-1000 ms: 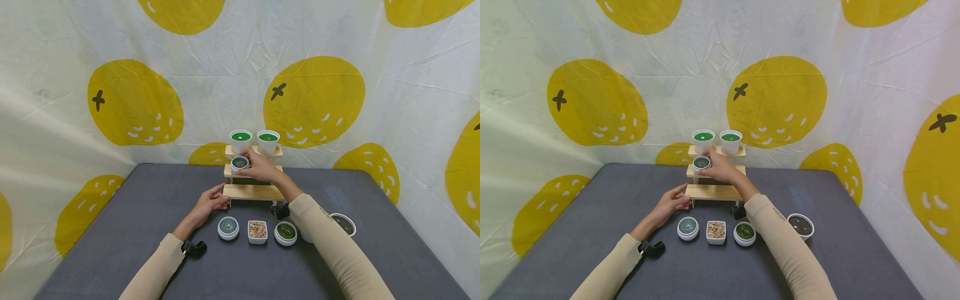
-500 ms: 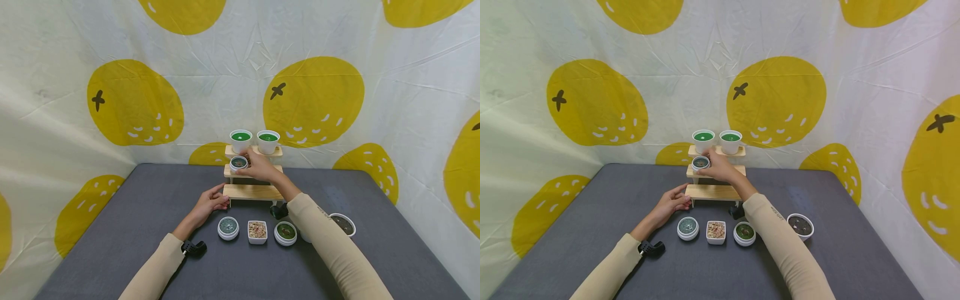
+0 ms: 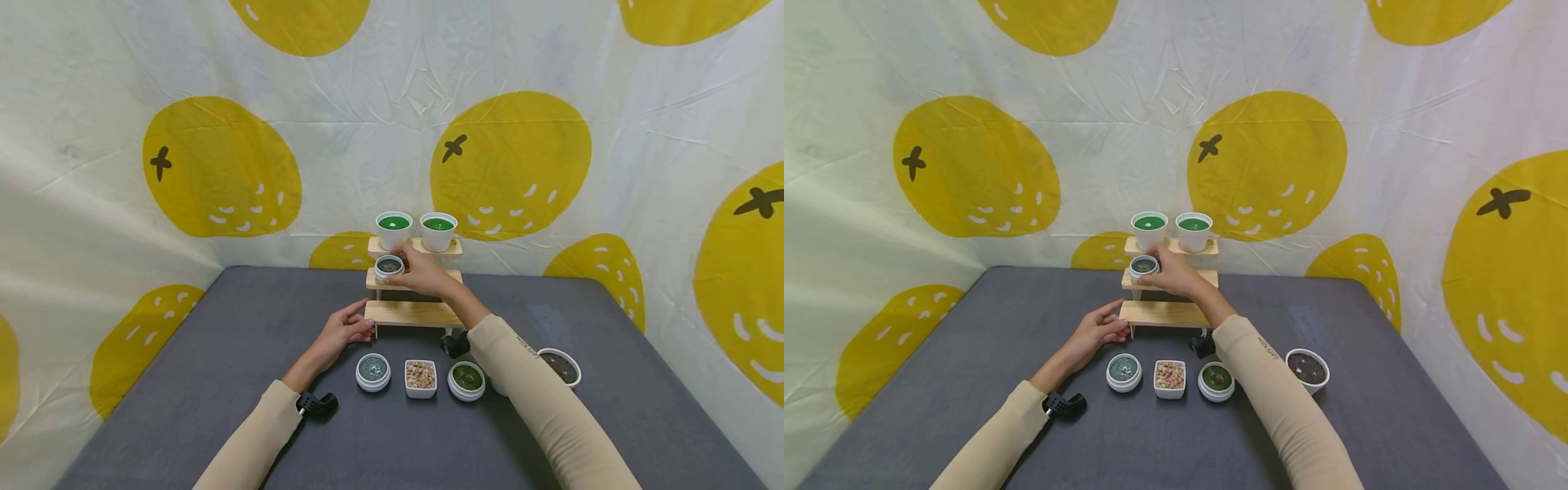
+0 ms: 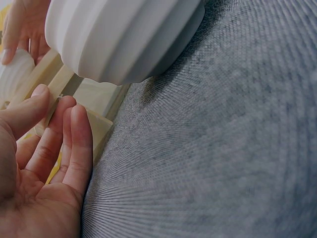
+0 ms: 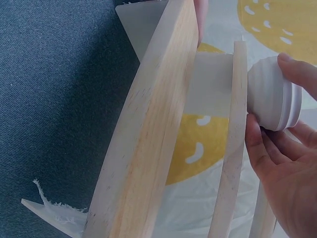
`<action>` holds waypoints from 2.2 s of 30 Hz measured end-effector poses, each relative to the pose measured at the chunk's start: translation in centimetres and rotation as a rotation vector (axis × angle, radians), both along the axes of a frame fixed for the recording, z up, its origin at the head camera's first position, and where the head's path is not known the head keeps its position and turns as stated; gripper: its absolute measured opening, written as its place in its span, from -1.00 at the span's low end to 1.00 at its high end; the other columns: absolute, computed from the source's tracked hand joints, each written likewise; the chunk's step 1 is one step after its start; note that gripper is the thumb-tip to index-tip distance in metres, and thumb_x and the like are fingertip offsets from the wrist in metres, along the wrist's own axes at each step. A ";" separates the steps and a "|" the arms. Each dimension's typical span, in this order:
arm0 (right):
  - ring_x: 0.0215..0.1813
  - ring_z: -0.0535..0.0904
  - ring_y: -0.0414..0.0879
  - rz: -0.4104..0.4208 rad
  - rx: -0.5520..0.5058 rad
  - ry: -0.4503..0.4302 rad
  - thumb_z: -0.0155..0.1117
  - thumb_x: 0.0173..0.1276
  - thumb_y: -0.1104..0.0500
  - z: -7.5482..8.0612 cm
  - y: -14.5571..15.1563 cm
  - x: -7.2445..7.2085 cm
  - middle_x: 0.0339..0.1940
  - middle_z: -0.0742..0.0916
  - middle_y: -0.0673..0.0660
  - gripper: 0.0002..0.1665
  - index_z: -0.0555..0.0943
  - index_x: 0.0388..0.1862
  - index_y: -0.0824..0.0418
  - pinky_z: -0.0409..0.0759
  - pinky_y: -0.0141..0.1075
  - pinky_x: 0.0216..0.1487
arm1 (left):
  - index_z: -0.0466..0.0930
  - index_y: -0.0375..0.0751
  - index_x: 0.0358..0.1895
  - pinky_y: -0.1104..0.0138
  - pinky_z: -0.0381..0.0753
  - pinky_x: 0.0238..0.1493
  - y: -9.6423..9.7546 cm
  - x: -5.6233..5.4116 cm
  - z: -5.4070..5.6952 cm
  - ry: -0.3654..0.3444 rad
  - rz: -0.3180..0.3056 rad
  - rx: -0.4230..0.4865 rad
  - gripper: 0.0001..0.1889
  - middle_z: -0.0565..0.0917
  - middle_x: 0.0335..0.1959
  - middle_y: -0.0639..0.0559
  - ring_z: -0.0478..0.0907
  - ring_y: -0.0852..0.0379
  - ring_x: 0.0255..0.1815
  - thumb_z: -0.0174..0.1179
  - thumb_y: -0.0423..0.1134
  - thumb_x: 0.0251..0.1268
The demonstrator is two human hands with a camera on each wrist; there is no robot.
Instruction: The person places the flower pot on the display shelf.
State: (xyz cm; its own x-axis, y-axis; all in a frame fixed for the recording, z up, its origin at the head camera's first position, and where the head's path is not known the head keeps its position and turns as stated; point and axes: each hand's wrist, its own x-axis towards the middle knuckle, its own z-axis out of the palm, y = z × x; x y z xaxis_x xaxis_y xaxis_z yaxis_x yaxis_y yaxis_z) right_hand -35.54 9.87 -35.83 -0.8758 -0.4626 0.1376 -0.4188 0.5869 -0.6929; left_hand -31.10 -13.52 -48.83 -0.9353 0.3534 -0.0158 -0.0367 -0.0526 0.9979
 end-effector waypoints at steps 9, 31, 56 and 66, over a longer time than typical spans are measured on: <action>0.39 0.56 0.12 0.010 -0.023 -0.026 0.50 0.36 0.05 0.1 0.1 -0.4 0.40 0.60 0.26 -0.20 0.33 0.43 0.24 0.52 0.04 0.46 | 0.22 -0.10 0.61 0.35 0.78 -0.11 0.1 -0.1 0.2 -0.009 0.008 -0.002 -0.29 0.73 -0.18 -0.01 0.70 0.16 -0.17 0.28 -0.28 0.47; 0.35 0.61 0.19 0.058 -0.070 -0.028 0.48 0.37 0.17 0.5 1.3 -0.2 0.31 0.64 0.33 -0.24 0.33 0.42 0.31 0.58 0.03 0.40 | 0.22 -0.11 0.61 0.36 0.78 -0.12 0.3 -0.1 0.5 -0.018 0.010 0.016 -0.29 0.73 -0.20 -0.03 0.70 0.17 -0.19 0.28 -0.29 0.47; 0.37 0.57 0.30 -0.021 -0.084 -0.024 0.45 0.39 0.19 1.8 4.6 4.9 0.34 0.59 0.40 -0.18 0.29 0.51 0.33 0.60 0.14 0.35 | 0.20 -0.17 0.61 0.36 0.78 -0.15 -0.3 0.5 0.2 0.014 -0.016 0.019 -0.29 0.74 -0.26 0.04 0.70 0.17 -0.22 0.26 -0.33 0.48; 0.41 0.51 0.35 0.022 -0.154 -0.037 0.48 0.35 0.23 1.9 6.9 7.2 0.41 0.51 0.43 -0.09 0.24 0.57 0.31 0.61 0.16 0.33 | 0.21 -0.14 0.61 0.37 0.78 -0.14 -0.4 0.4 0.2 0.001 -0.014 0.020 -0.28 0.74 -0.24 0.03 0.70 0.17 -0.21 0.28 -0.31 0.47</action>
